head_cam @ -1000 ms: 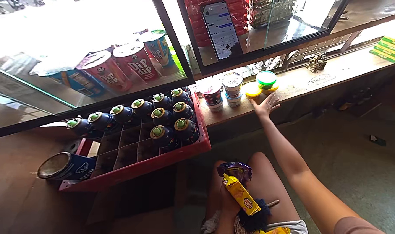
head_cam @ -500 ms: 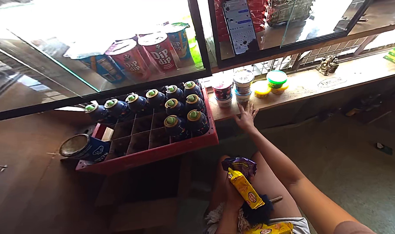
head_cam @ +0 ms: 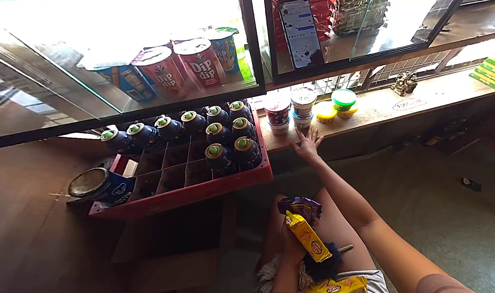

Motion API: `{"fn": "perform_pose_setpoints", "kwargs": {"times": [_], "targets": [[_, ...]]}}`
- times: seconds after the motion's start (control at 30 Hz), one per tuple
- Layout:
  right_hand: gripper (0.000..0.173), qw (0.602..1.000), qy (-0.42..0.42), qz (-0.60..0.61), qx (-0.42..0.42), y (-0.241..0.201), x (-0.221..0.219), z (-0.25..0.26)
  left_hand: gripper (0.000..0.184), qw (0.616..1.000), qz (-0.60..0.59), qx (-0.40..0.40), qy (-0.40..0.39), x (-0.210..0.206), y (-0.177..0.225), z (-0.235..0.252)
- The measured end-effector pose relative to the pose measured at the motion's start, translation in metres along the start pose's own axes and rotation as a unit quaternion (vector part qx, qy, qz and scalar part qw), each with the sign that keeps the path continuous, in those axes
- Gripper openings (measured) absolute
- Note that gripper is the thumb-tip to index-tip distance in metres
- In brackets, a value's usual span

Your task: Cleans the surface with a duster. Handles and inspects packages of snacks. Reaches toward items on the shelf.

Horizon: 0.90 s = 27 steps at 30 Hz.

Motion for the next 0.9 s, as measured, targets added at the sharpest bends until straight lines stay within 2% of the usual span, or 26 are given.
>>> {"fn": "perform_pose_setpoints", "kwargs": {"times": [0.07,0.13,0.2,0.37,0.47,0.57,0.6,0.67,0.7,0.77,0.9], "targets": [[0.062,1.0,0.012,0.021,0.006,0.0,0.004,-0.002,0.065,1.0,0.013,-0.004,0.01,0.002,0.001,0.0],[0.045,0.995,0.078,0.06,0.026,0.005,0.014,-0.008,0.064,1.0,0.001,-0.004,-0.007,-0.002,0.002,-0.001],[0.042,0.984,0.158,0.084,0.019,0.02,0.033,-0.011,0.062,1.0,-0.001,-0.006,-0.025,-0.004,0.003,-0.001],[0.056,0.947,0.291,0.113,-0.073,0.086,0.095,0.002,0.066,1.0,0.024,0.003,0.019,0.007,0.0,0.0],[0.084,0.938,0.315,0.112,-0.086,0.117,0.115,0.017,0.064,1.0,0.012,0.017,0.006,0.002,0.0,-0.001],[0.112,0.937,0.326,0.109,-0.057,0.117,0.116,0.025,0.065,1.0,0.012,0.022,-0.002,0.004,-0.003,0.003],[0.108,0.939,0.33,0.095,-0.03,0.11,0.113,0.023,0.065,1.0,0.006,0.028,-0.002,0.007,-0.004,0.005],[0.083,0.937,0.345,0.004,0.06,0.091,0.106,0.023,0.066,0.999,0.001,0.039,-0.02,0.013,-0.005,0.008],[0.074,0.936,0.331,-0.053,0.104,0.081,0.103,0.026,0.065,0.999,0.005,0.037,-0.022,0.012,-0.004,0.008],[0.065,0.935,0.266,-0.173,0.157,0.062,0.098,0.039,0.064,0.999,0.031,0.019,-0.014,0.005,-0.001,0.005],[0.068,0.935,0.105,-0.311,0.131,0.039,0.105,0.079,0.07,0.999,0.024,0.035,0.018,0.016,0.001,0.001]]}}
Point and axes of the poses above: each hand's wrist, its own z-axis towards the middle knuckle, its own x-axis out of the back of the hand, y = z × x, the point moved 4 cm from there along z, towards the middle knuckle
